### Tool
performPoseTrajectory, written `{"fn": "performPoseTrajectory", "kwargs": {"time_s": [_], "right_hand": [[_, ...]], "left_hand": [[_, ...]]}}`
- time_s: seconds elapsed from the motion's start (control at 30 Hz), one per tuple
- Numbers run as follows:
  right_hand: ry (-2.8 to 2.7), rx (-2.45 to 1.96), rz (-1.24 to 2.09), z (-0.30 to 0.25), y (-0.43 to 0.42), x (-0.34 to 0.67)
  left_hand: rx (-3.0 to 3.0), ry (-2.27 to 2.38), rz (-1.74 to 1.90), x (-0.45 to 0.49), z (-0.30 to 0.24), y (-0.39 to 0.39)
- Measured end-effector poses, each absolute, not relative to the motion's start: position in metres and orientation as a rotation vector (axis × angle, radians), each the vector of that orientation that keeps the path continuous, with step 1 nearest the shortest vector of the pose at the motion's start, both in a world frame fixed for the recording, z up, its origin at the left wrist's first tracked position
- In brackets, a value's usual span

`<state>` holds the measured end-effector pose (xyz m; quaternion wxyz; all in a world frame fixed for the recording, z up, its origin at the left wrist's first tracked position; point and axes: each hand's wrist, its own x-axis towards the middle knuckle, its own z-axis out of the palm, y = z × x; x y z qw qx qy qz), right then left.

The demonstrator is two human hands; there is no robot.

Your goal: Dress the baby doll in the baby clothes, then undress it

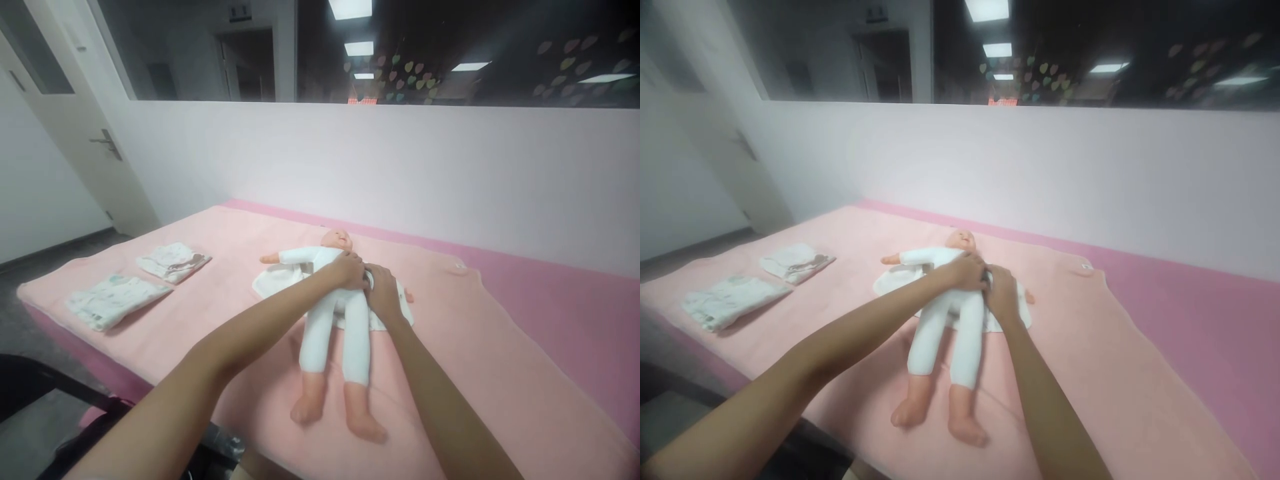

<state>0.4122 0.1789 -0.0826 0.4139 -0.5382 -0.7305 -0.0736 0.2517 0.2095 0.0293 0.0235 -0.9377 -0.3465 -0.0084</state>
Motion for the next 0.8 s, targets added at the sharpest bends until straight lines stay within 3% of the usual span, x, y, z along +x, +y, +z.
{"fn": "performPoseTrajectory", "kwargs": {"time_s": [0.4, 0.8], "right_hand": [[-1.777, -1.507, -0.249, -0.077, 0.175, 0.410], [-1.677, -1.634, -0.214, -0.081, 0.171, 0.413]], "left_hand": [[-2.623, -1.269, -0.194, 0.274, 0.005, 0.222], [-2.565, -1.356, -0.898, 0.221, 0.000, 0.218]]}}
